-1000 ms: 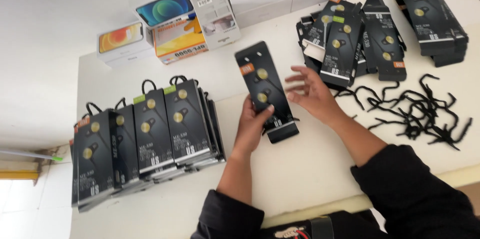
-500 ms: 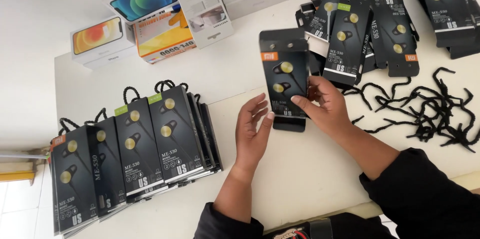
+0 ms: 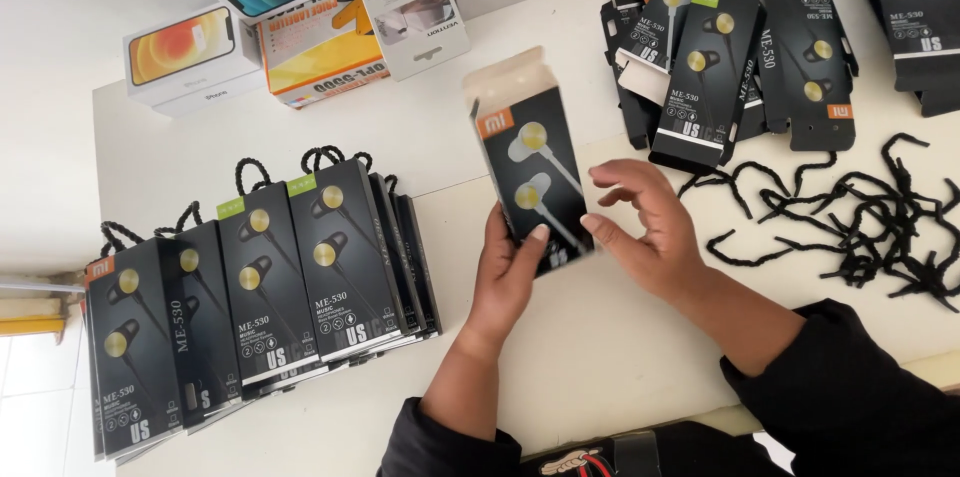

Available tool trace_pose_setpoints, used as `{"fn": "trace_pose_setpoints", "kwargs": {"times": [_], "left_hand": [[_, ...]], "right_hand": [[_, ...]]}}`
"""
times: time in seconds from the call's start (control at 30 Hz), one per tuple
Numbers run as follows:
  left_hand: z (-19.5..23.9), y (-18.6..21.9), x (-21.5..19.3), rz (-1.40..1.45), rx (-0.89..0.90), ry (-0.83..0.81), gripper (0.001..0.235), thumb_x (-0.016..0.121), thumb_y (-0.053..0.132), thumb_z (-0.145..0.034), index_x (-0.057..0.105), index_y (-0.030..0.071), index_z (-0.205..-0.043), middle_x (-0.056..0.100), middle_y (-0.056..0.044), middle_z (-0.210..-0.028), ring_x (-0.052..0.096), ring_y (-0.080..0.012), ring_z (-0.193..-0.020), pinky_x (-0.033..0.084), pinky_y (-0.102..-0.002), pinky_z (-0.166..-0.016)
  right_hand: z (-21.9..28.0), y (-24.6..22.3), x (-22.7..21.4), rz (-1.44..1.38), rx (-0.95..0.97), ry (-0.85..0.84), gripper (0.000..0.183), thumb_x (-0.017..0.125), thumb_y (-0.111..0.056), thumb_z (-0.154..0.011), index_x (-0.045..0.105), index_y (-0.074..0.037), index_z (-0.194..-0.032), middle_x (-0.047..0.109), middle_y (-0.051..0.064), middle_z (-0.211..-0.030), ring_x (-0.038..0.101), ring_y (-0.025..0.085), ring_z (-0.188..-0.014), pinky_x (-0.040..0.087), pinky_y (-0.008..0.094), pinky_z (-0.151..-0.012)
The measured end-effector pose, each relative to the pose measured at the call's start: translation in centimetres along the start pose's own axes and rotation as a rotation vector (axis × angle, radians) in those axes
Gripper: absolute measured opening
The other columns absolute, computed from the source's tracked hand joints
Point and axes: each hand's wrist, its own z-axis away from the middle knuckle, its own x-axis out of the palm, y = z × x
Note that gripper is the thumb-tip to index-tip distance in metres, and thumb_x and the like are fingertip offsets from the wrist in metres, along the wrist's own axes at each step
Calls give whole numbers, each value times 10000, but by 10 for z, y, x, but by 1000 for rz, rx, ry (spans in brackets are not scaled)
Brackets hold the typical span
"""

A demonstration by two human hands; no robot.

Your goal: The person assembles small black cardboard boxes for Xiaomi ME-530 earphones. They fold the flaps, tuck the bottom panel to form the base, and then fold and secure the top flaps to close each box. The person repeats this process for multiple boxes, placing each finished box into a stack on the left side of the table.

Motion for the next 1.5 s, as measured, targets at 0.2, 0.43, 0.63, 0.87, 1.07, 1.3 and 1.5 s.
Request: {"fn": "trace_pose_setpoints", "kwargs": {"times": [0.2,0.43,0.63,0.87,1.07,1.3,1.5], "left_hand": [[4,-3,-7,-22,-37,-14,620,525,103,-1029,252,57,-1585,472,-190,-1518,422,-279,-1424,395,-470,-1165],[1,30,12,-268,256,-16,1113,769,20,-849,-7,122,-1641,285,-196,-1576,451,-287,-1259,459,-433,-1040],[-1,34,21,-469,168,-27,741,729,-4,-890,382,50,-1543,445,-254,-1472,618,-403,-1217,526,-477,-1051],[0,40,20,-379,114,120,832,809,47,-836,366,34,-1539,506,-229,-1426,665,-276,-1107,551,-395,-1000],[-4,42,17,-443,97,111,745,836,143,-832,488,84,-1488,467,-215,-1455,659,-292,-1148,547,-383,-1030],[-7,33,8,-450,30,41,639,714,215,-966,435,147,-1538,547,-186,-1358,668,-254,-1122,543,-369,-1041],[-11,35,11,-455,20,60,667,678,267,-988,382,133,-1571,622,-191,-1269,670,-222,-1048,564,-358,-993]], "right_hand": [[10,23,-3,-250,322,-120,526,769,-31,-853,606,16,-1350,666,144,-958,660,207,-856,567,355,-778],[-1,17,-5,-296,332,24,537,694,15,-917,530,17,-1428,635,108,-974,661,138,-826,584,275,-734],[-4,30,-18,-316,329,73,559,665,7,-942,465,5,-1464,576,101,-950,642,115,-796,592,241,-720],[-4,22,-10,-394,409,-87,846,689,116,-820,341,-59,-1571,607,147,-1138,696,153,-843,613,283,-745],[-8,21,-14,-361,441,-154,812,655,79,-876,314,-80,-1597,604,105,-1186,712,138,-838,623,259,-724],[-11,13,-9,-307,400,-148,771,612,52,-941,253,-71,-1613,547,156,-1231,675,207,-776,629,356,-507],[-10,30,-9,-261,327,-153,702,615,32,-972,294,-44,-1592,547,164,-1226,664,214,-829,628,357,-559]]}}
